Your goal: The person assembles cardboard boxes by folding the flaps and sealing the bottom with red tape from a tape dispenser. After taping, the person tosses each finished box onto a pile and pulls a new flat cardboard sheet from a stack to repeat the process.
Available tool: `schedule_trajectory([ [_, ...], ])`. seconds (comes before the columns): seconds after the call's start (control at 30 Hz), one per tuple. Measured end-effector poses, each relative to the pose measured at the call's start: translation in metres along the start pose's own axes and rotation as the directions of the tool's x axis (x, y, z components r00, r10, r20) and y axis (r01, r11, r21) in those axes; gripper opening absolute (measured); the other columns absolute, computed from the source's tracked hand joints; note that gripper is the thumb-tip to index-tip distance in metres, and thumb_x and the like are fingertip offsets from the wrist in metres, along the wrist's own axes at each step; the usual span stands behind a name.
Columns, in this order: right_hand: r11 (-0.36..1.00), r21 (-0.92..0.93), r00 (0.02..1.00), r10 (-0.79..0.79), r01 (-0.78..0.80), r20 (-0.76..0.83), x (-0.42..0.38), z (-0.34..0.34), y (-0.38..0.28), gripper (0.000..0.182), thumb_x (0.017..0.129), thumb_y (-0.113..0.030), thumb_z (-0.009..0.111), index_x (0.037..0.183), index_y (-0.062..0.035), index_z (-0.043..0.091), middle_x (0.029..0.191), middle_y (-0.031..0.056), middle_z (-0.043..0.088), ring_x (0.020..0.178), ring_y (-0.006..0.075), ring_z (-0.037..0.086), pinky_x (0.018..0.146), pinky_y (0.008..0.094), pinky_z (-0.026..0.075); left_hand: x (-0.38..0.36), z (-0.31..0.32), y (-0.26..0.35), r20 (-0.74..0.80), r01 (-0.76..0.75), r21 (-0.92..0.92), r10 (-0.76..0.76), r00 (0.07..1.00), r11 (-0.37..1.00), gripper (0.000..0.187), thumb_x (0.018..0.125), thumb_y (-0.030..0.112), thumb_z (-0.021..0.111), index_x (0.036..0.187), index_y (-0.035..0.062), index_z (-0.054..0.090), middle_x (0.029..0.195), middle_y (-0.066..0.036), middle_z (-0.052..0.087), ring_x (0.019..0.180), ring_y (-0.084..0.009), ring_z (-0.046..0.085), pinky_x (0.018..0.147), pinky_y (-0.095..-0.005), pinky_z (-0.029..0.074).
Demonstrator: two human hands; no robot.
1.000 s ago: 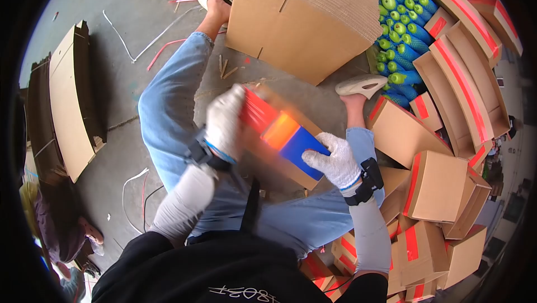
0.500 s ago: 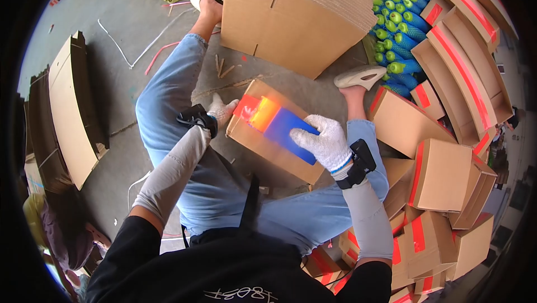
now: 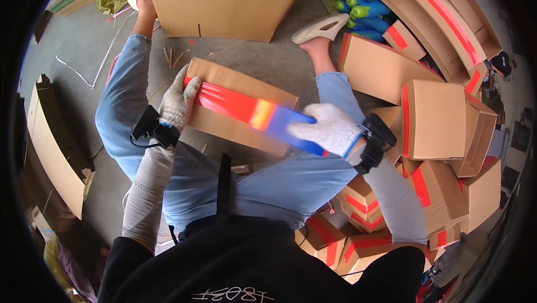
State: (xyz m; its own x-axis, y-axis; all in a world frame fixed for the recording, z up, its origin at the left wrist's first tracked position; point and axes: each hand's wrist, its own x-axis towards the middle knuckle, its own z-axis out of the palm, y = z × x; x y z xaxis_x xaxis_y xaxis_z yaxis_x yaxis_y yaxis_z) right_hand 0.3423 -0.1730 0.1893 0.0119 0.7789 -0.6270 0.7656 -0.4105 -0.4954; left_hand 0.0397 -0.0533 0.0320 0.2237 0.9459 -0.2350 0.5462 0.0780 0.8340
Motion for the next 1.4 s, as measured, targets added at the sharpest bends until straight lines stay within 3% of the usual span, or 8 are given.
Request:
schedule_trajectory([
  [0.07,0.953,-0.014,0.952,0.304,-0.303,0.04,-0.024,-0.006,0.025,0.045,0.079,-0.045,0.073,0.077,-0.0008,0.067,0.069,0.0199,0.063,0.064,0.0286,0.064,0.06,0.0379,0.048,0.0,0.002,-0.004,0.008,0.0,-0.088,0.0,1.0,0.996,0.061,0.094,0.046,0.059,0.143,0.0102,0.046,0.119,-0.024,0.065,0.115,-0.0358,0.062,0.095,-0.0392,0.048],
  [0.17,0.935,0.18,0.952,0.304,-0.305,0.033,-0.028,0.017,0.084,0.039,0.082,-0.038,0.073,0.082,0.0009,0.068,0.067,0.0102,0.064,0.066,0.015,0.063,0.062,0.0322,0.047,-0.004,-0.004,0.009,0.013,0.047,-0.036,-0.046,0.999,0.998,0.06,0.095,0.043,0.06,0.142,0.0074,0.047,0.122,-0.021,0.065,0.115,-0.0293,0.063,0.097,-0.0358,0.046],
  [0.4,0.988,0.157,1.0,-0.01,0.011,-0.004,0.051,0.077,0.171,0.065,0.074,-0.058,0.072,0.109,-0.0034,0.068,0.108,0.0227,0.068,0.103,0.0388,0.065,0.088,0.0405,0.05,0.005,-0.012,-0.008,0.067,0.044,-0.108,-0.037,0.997,0.993,0.053,0.098,0.034,0.058,0.14,0.0016,0.05,0.121,-0.015,0.065,0.111,-0.0186,0.06,0.098,-0.0313,0.045],
  [0.77,0.943,-0.254,0.964,0.248,-0.217,0.097,0.092,0.094,0.149,0.054,0.08,-0.062,0.061,0.094,-0.0124,0.076,0.095,0.0171,0.072,0.092,0.0334,0.069,0.078,0.0427,0.052,0.01,-0.011,-0.031,0.075,0.143,-0.27,-0.127,0.989,0.952,0.034,0.094,0.022,0.067,0.118,-0.0011,0.06,0.104,-0.006,0.067,0.087,-0.01,0.062,0.079,-0.0266,0.051],
  [0.97,0.849,-0.527,0.999,0.043,-0.034,0.005,0.192,0.194,0.191,0.037,0.08,-0.048,0.066,0.084,-0.0131,0.077,0.079,0.0103,0.073,0.074,0.0277,0.071,0.059,0.0419,0.053,0.012,-0.008,-0.026,0.127,0.154,-0.272,-0.123,0.984,0.95,0.037,0.093,0.024,0.069,0.118,-0.0015,0.061,0.1,-0.005,0.068,0.084,-0.0107,0.063,0.076,-0.0268,0.052],
  [1.17,0.895,0.346,0.774,0.425,-0.282,-0.468,0.036,0.105,0.128,0.068,0.083,-0.067,0.058,0.071,-0.0015,0.071,0.065,0.0211,0.066,0.059,0.0328,0.068,0.055,0.045,0.05,0.001,-0.006,-0.009,0.133,0.174,-0.311,-0.139,0.981,0.934,0.032,0.094,0.025,0.065,0.11,-0.0028,0.065,0.094,-0.008,0.068,0.081,-0.0126,0.062,0.072,-0.0282,0.053],
  [1.33,0.63,0.772,0.63,0.566,0.086,-0.532,0.019,0.156,0.081,0.066,0.084,-0.061,0.064,0.105,0.0021,0.061,0.101,0.0264,0.066,0.098,0.0385,0.065,0.085,0.0441,0.049,0.024,-0.017,-0.061,0.271,-0.103,-0.21,0.159,0.95,0.972,0.041,0.096,0.023,0.063,0.128,-0.0006,0.054,0.119,-0.01,0.063,0.102,-0.0173,0.061,0.086,-0.0318,0.052],
  [1.4,0.572,0.811,0.658,0.565,0.121,-0.497,-0.003,0.144,0.067,0.068,0.084,-0.059,0.065,0.112,0.0024,0.059,0.108,0.0266,0.064,0.103,0.0398,0.063,0.089,0.0434,0.048,-0.017,-0.028,0.013,0.191,0.036,-0.089,-0.019,0.981,0.995,0.032,0.093,0.017,0.067,0.117,-0.0005,0.057,0.107,-0.007,0.06,0.094,-0.0179,0.054,0.088,-0.0328,0.046],
])
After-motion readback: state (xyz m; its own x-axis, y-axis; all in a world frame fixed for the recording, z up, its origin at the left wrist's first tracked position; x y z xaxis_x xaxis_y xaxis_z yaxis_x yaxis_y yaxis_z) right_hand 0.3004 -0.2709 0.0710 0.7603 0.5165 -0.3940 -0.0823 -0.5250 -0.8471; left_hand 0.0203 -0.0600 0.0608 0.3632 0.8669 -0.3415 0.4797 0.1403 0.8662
